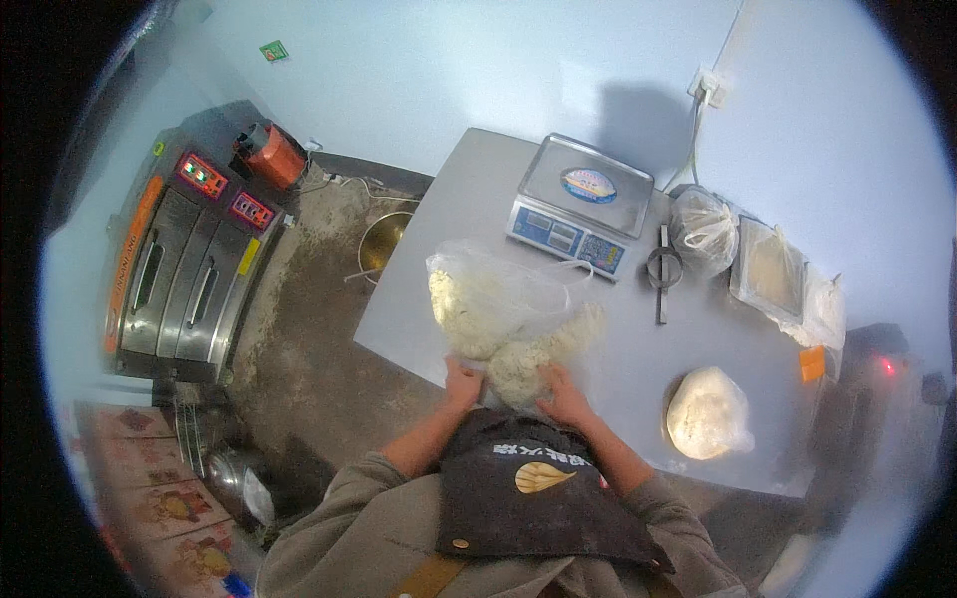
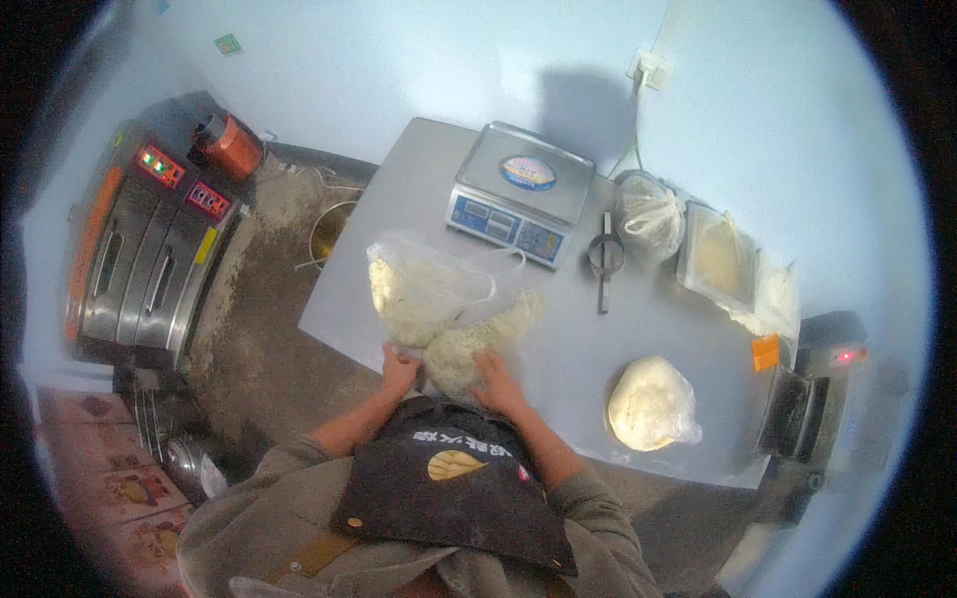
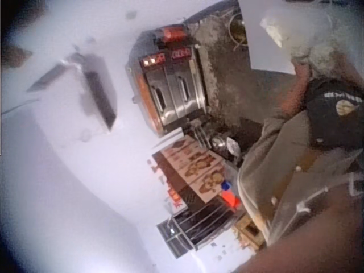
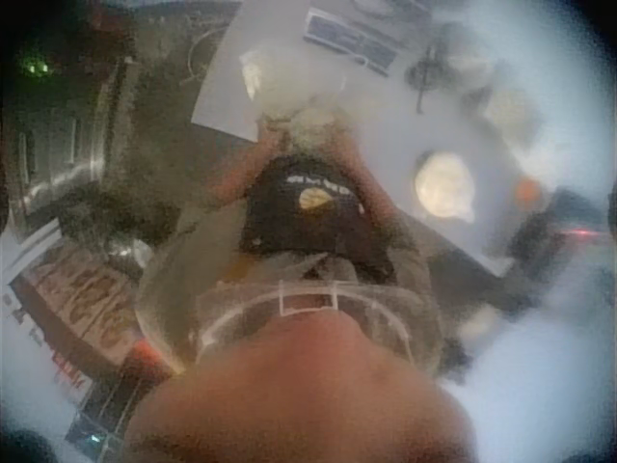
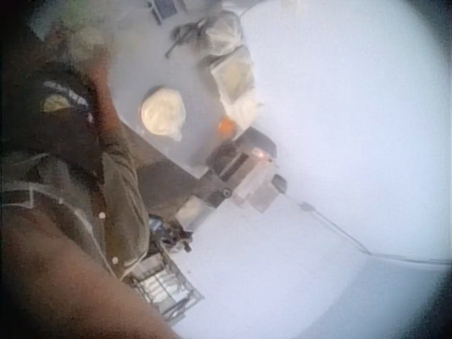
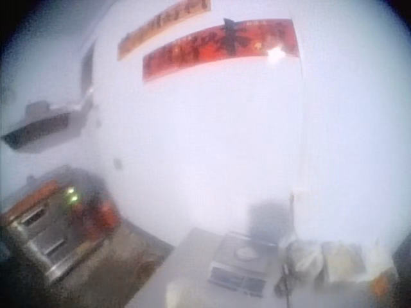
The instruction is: The person cleans a stainless steel countertop with an orange scraper, then removes dough from plastic bags, weighs portions on a digital scale, and kneads the dough by hand. The person places weighed dough portions back on the counter.
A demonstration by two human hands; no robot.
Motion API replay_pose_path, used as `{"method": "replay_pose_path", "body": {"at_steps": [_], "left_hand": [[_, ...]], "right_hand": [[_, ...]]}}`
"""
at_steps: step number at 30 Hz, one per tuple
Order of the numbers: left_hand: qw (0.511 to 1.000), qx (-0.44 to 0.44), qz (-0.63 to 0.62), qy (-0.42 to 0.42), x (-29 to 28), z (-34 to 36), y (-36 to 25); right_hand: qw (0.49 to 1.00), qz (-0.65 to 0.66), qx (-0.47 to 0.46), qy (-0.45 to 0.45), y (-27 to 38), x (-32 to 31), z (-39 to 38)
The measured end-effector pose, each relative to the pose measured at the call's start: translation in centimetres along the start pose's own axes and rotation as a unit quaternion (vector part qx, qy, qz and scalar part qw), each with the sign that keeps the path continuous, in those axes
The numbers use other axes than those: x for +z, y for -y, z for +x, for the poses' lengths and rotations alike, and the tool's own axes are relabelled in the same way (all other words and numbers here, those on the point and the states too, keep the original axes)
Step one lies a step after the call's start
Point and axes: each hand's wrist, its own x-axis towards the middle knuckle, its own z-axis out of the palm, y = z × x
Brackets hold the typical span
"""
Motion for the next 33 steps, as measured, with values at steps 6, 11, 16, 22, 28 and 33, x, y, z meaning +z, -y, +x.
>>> {"method": "replay_pose_path", "body": {"at_steps": [6, 11, 16, 22, 28, 33], "left_hand": [[0.997, -0.034, -0.044, 0.053, 4.0, -2.6, 2.7], [0.985, -0.039, -0.153, 0.067, 4.9, -4.8, 0.9], [0.97, -0.155, -0.141, 0.121, 5.7, -6.5, -0.8], [0.987, 0.147, 0.044, -0.048, 5.9, -8.9, -4.9], [0.893, 0.439, 0.042, 0.092, 5.4, -9.6, -15.2], [0.865, 0.339, 0.069, 0.364, 7.9, -11.5, -19.8]], "right_hand": [[0.993, 0.047, 0.015, -0.108, -1.3, -4.7, -2.9], [0.964, 0.005, 0.088, -0.251, -3.3, -6.3, -4.4], [0.947, 0.209, 0.119, -0.212, -3.5, -7.6, -3.4], [0.888, 0.332, 0.114, -0.296, -4.1, -13.5, -3.1], [0.773, 0.535, 0.196, -0.279, -4.7, -13.3, -4.9], [0.539, 0.797, 0.184, -0.202, -5.2, -11.2, -5.2]]}}
